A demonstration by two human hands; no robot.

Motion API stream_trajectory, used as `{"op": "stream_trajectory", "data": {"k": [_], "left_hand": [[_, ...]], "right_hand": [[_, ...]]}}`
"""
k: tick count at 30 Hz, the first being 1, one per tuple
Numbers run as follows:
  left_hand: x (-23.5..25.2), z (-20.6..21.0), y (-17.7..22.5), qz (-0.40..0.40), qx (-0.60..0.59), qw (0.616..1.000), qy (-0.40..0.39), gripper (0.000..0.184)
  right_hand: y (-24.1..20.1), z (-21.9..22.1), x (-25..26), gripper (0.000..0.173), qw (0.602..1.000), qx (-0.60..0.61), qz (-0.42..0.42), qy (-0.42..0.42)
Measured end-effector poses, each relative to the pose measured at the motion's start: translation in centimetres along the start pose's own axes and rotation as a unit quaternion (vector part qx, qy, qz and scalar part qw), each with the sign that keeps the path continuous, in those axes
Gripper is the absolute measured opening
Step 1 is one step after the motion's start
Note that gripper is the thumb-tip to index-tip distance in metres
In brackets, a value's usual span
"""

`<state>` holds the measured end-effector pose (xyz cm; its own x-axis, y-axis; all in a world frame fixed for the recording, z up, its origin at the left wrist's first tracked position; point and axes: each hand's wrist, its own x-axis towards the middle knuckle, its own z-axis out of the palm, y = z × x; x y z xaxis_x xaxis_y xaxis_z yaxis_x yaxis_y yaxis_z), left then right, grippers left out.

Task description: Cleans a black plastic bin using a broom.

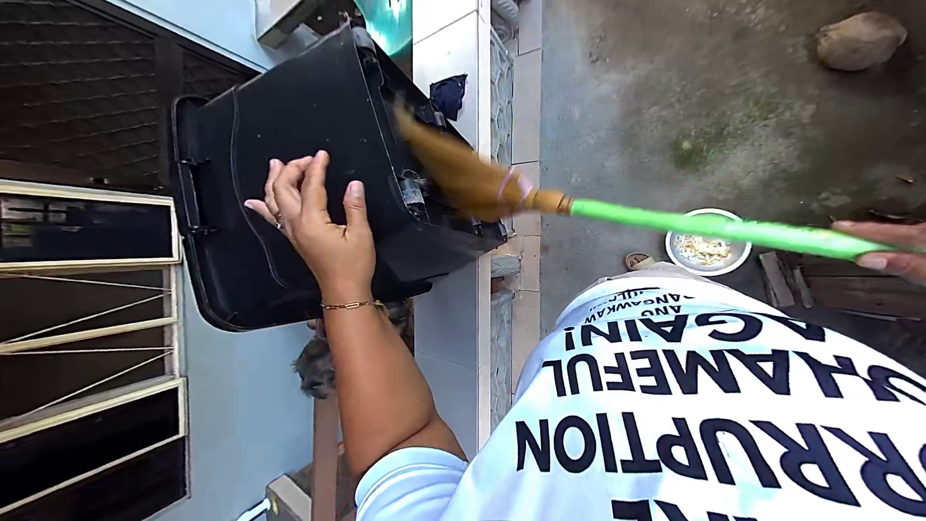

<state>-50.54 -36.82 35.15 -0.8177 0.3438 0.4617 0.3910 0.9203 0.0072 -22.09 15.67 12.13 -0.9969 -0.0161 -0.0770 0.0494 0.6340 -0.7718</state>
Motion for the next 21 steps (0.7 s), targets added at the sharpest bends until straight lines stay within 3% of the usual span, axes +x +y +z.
{"op": "stream_trajectory", "data": {"k": [2, 6, 10, 16, 18, 21], "left_hand": [[0.5, -0.4, 1.4, 0.032, -0.01, 0.999, -0.014, 0.043], [1.9, -0.5, 3.4, 0.084, 0.009, 0.989, -0.121, 0.037], [2.6, 1.7, 5.5, 0.085, 0.127, 0.961, -0.23, 0.037], [3.8, 5.1, 8.0, 0.039, 0.302, 0.91, -0.28, 0.014], [4.4, 5.3, 8.0, 0.031, 0.302, 0.912, -0.275, 0.016], [5.6, 4.0, 6.7, 0.031, 0.222, 0.951, -0.212, 0.023]], "right_hand": [[-1.7, 1.3, 1.8, 0.032, 0.995, -0.049, 0.027, -0.08], [-0.2, 5.8, 4.5, 0.033, 0.957, -0.237, 0.123, -0.112], [2.9, 4.9, 3.4, 0.032, 0.959, -0.181, 0.204, -0.076], [3.2, 4.1, 2.6, 0.035, 0.968, -0.079, 0.238, -0.013], [3.4, 4.5, 2.7, 0.035, 0.969, -0.077, 0.235, 0.005], [3.9, 4.7, 2.5, 0.035, 0.969, -0.075, 0.235, 0.013]]}}
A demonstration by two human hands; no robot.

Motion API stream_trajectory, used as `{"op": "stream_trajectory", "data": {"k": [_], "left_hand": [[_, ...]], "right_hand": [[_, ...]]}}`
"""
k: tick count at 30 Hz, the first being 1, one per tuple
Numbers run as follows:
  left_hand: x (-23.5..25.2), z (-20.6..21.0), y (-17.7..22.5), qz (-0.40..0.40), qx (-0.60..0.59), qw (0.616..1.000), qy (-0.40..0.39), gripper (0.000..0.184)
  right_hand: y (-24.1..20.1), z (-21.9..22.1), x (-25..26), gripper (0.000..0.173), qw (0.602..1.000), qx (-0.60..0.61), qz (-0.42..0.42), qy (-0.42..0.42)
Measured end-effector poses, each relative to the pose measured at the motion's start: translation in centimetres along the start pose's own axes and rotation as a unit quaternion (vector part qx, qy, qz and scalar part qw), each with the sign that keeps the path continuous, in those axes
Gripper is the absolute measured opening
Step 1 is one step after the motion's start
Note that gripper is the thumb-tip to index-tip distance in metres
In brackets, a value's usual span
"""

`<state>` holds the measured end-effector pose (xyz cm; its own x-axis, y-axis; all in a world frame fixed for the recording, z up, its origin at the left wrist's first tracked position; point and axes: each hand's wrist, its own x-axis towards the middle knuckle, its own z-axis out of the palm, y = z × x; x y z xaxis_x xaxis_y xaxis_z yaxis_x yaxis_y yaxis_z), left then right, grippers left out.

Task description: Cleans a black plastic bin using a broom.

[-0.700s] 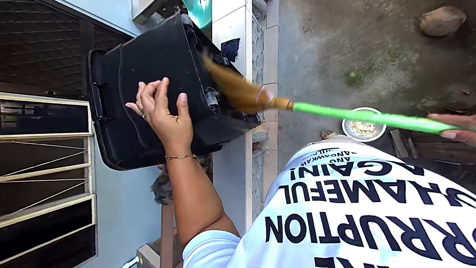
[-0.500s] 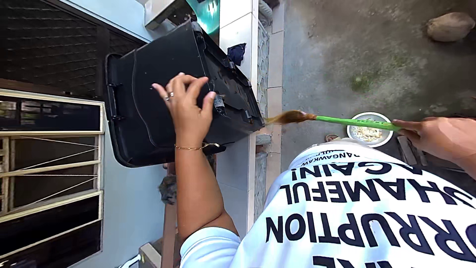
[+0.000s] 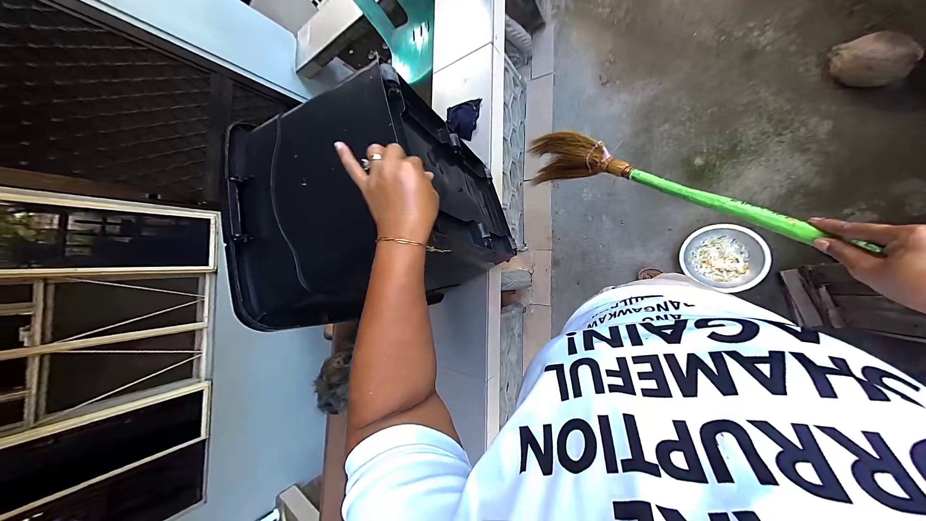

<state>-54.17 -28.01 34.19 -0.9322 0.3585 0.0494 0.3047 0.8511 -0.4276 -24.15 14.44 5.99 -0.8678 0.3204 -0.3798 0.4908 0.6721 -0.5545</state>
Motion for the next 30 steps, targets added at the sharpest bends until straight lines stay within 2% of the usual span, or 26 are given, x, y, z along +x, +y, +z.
{"op": "stream_trajectory", "data": {"k": [2, 5, 6, 8, 12, 13, 15, 16, 18, 19, 21, 22, 24, 26, 28, 30], "left_hand": [[0.0, -1.6, -1.3, -0.021, -0.101, 0.993, 0.051, 0.029], [-0.9, -2.1, -1.4, -0.001, -0.267, 0.949, 0.166, 0.029], [-1.3, -2.0, -0.5, 0.028, -0.307, 0.935, 0.175, 0.028], [-2.4, -0.5, 3.0, 0.079, -0.338, 0.927, 0.14, 0.024], [-4.4, 7.8, 10.7, 0.142, -0.207, 0.966, -0.061, 0.027], [-4.6, 9.3, 11.5, 0.151, -0.188, 0.963, -0.124, 0.021], [-4.4, 9.9, 11.4, 0.163, -0.168, 0.955, -0.184, 0.034], [-4.4, 9.6, 10.7, 0.166, -0.166, 0.956, -0.173, 0.036], [-4.2, 7.6, 8.7, 0.156, -0.142, 0.972, -0.102, 0.021], [-3.9, 6.0, 7.7, 0.14, -0.125, 0.98, -0.061, 0.021], [-2.8, 2.6, 5.4, 0.102, -0.077, 0.992, 0.016, 0.032], [-2.0, 0.8, 4.5, 0.076, -0.046, 0.996, 0.022, 0.031], [-0.1, -1.8, 3.4, 0.012, 0.032, 0.999, -0.026, 0.026], [1.8, -2.2, 3.3, -0.032, 0.115, 0.988, -0.097, 0.03], [2.6, -1.2, 3.3, -0.032, 0.16, 0.975, -0.147, 0.028], [2.5, -0.2, 3.3, -0.036, 0.183, 0.968, -0.166, 0.026]], "right_hand": [[0.3, -0.3, -0.3, 0.034, 1.0, 0.01, 0.005, -0.003], [1.5, -0.5, -0.8, 0.036, 0.998, 0.062, 0.002, 0.006], [1.5, -0.5, -1.1, 0.037, 0.994, 0.105, 0.004, 0.009], [1.7, -0.4, -1.5, 0.041, 0.983, 0.185, 0.012, -0.007], [0.3, -0.8, -1.9, 0.039, 0.947, 0.32, 0.011, -0.036], [0.0, -0.9, -1.9, 0.04, 0.946, 0.321, 0.0, -0.044], [-0.7, -1.7, -1.7, 0.037, 0.954, 0.287, -0.022, -0.078], [-1.0, -1.9, -1.5, 0.036, 0.956, 0.279, -0.027, -0.091], [-1.6, -1.4, -1.0, 0.04, 0.961, 0.261, -0.041, -0.078], [-2.4, -1.2, -0.7, 0.043, 0.962, 0.261, -0.051, -0.056], [-4.0, -1.1, -0.3, 0.047, 0.959, 0.274, -0.067, -0.024], [-4.9, -1.2, -0.2, 0.045, 0.956, 0.285, -0.061, -0.025], [-5.8, -0.6, -0.2, 0.043, 0.95, 0.307, -0.045, -0.022], [-6.0, -0.1, -0.2, 0.045, 0.944, 0.326, -0.038, -0.02], [-6.0, -0.1, -0.2, 0.046, 0.936, 0.349, -0.028, -0.023], [-5.9, -0.3, -0.3, 0.045, 0.925, 0.38, -0.023, -0.019]]}}
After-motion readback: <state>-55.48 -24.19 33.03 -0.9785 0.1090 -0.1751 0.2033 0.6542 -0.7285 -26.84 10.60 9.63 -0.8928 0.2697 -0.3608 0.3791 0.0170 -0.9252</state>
